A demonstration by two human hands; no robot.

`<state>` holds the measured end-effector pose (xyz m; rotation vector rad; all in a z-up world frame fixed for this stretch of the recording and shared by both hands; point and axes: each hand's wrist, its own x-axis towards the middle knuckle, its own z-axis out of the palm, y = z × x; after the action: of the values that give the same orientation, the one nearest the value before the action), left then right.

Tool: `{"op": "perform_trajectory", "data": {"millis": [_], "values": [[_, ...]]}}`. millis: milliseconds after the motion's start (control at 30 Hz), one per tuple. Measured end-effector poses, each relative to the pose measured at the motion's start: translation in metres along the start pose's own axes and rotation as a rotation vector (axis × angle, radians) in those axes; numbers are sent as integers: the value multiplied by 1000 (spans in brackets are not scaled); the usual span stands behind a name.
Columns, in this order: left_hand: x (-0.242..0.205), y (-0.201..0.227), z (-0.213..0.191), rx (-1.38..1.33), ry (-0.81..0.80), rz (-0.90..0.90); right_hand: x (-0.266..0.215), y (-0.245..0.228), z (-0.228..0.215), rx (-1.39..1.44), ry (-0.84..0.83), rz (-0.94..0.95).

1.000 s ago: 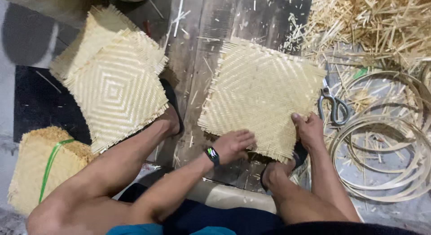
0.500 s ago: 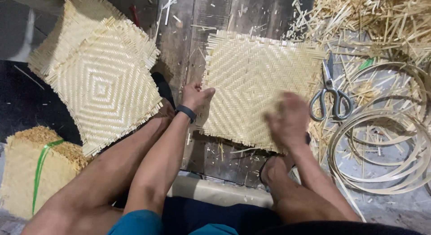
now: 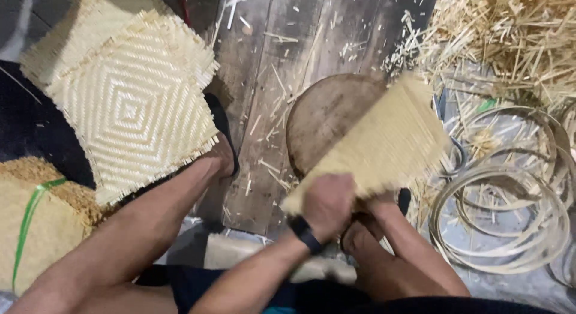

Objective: The recorder is assembling and trimming woven bamboo lids for baskets or containers, fitting woven mats into bamboo hoops and trimming the excess.

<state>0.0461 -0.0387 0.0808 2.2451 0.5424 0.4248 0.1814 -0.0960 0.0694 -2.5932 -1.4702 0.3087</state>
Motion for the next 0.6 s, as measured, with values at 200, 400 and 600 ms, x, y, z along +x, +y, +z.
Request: {"op": "perform_trajectory", "data": {"millis": [200, 400, 600], "values": [[66, -210, -11, -261, 183, -536, -25, 16, 36, -51, 115, -38], [80, -242, -32, 85, -150, -679, -50, 37, 47, 125, 186, 19], [61, -291, -21, -193, -34, -674, -116, 161, 54, 269, 682, 919]]}}
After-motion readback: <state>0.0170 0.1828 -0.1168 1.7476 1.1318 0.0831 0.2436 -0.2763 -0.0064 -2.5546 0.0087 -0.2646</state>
